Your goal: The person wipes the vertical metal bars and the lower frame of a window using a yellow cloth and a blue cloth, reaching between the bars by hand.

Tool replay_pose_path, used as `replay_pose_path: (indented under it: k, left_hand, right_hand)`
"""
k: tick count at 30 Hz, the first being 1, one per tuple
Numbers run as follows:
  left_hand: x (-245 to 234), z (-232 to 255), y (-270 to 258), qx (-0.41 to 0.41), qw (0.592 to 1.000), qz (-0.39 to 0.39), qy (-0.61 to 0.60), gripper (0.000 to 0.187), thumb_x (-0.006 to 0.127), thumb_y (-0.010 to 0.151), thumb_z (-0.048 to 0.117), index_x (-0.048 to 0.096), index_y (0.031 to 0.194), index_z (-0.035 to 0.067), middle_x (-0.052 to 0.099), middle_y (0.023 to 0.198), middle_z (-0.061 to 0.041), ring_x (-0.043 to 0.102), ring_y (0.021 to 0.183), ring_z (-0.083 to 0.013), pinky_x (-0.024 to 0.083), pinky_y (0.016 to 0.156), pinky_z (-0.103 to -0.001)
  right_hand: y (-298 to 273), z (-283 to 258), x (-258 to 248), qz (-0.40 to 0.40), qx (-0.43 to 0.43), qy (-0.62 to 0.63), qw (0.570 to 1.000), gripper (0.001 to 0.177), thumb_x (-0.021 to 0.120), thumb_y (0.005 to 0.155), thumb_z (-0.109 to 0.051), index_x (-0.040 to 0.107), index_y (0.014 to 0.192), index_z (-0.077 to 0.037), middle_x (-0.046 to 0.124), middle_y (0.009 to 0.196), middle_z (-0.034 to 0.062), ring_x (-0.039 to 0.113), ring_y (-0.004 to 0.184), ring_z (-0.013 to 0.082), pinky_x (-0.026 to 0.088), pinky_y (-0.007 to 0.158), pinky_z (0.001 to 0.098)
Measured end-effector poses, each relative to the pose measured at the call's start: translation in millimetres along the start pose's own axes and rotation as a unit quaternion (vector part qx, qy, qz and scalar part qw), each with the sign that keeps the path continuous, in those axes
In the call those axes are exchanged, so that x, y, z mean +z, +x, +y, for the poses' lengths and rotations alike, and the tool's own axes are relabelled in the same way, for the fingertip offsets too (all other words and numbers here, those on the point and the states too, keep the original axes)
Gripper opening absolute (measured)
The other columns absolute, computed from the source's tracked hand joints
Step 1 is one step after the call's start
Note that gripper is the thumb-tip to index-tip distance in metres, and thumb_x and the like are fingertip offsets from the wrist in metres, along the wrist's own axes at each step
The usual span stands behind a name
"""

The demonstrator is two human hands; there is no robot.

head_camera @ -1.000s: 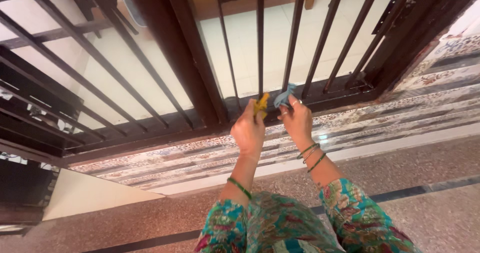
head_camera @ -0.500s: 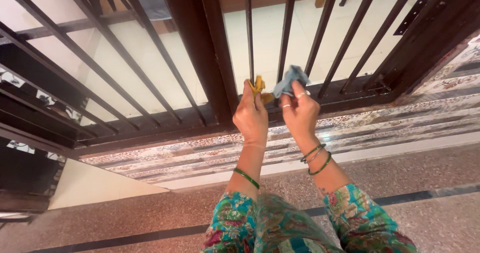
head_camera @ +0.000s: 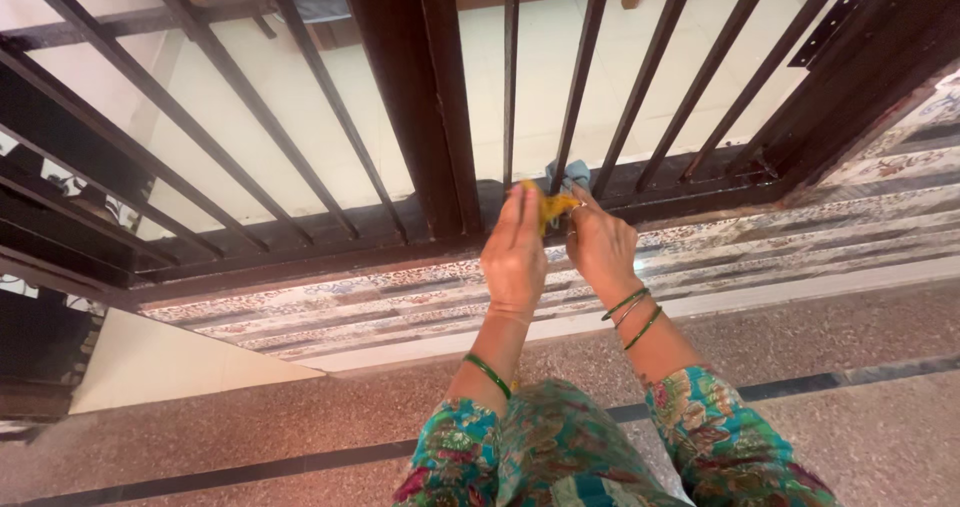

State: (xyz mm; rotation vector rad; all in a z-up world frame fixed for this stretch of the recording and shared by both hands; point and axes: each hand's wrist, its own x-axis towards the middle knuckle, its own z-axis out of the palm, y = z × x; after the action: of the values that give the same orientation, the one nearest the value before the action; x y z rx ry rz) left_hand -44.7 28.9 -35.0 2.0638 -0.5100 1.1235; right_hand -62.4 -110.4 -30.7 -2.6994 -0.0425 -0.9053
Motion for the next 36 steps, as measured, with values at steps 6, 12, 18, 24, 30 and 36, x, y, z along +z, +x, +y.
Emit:
replay_pose_path:
  k: [6,12,18,24,30,36]
  left_hand:
    - [21,-4,1,0.046,0.977,-0.177,0.109,0.042,0.065,0.083,0.007,0.068,0.123,-0.008,0.07,0.126,-0.02,0.067,0.122,-0.0326,0.057,0.101,-0.037]
    - [44,-3,2,0.064,0.947,-0.234,0.208,0.036,0.066,0.084,0.005,0.068,0.115,-0.012,0.071,0.11,-0.024,0.069,0.11,-0.0338,0.059,0.089,-0.034]
    - [63,-9,5,0.022,0.94,-0.27,0.207,0.022,0.066,0.084,0.006,0.072,0.101,-0.008,0.072,0.099,-0.021,0.071,0.1,-0.0331,0.062,0.077,-0.035]
    - [57,-10,6,0.012,0.941,-0.279,0.189,0.013,0.065,0.087,0.004,0.072,0.095,-0.002,0.072,0.096,-0.016,0.071,0.098,-0.0295,0.061,0.076,-0.037]
    - [49,-6,15,0.003,0.941,-0.295,0.168,0.017,0.066,0.083,0.005,0.073,0.098,-0.001,0.072,0.1,-0.015,0.07,0.1,-0.0299,0.061,0.078,-0.038]
    - [46,-2,23,-0.006,0.928,-0.33,0.17,0.013,0.069,0.085,0.006,0.075,0.095,0.0,0.073,0.099,-0.016,0.071,0.099,-0.0308,0.061,0.079,-0.038]
  right_hand:
    - [-29,19,4,0.01,0.012,0.005,1.0,0.042,0.063,0.08,0.005,0.075,0.117,-0.01,0.073,0.131,0.0055,0.073,0.065,0.0268,0.058,0.057,0.0377]
    - [-25,41,-26,0.087,0.064,0.015,0.994,0.037,0.066,0.085,-0.003,0.072,0.121,-0.006,0.072,0.124,0.014,0.075,0.084,0.0344,0.06,0.074,0.0424]
    - [12,42,-25,-0.053,0.067,0.006,0.996,0.04,0.064,0.083,-0.003,0.069,0.123,-0.005,0.066,0.135,0.0126,0.07,0.096,0.0412,0.056,0.082,0.0496]
    - [11,50,-18,-0.077,0.087,0.005,0.993,0.039,0.061,0.083,-0.001,0.069,0.121,-0.005,0.066,0.137,0.01,0.069,0.104,0.04,0.056,0.089,0.0492]
    - [-25,65,-4,-0.022,0.087,-0.001,0.996,0.042,0.065,0.085,0.0,0.069,0.125,-0.008,0.07,0.136,0.0135,0.074,0.074,0.0292,0.058,0.065,0.038]
    - [-38,95,-22,0.023,0.187,0.009,0.982,0.04,0.064,0.095,-0.003,0.071,0.133,-0.01,0.076,0.088,0.0154,0.072,0.072,0.0256,0.057,0.061,0.0361]
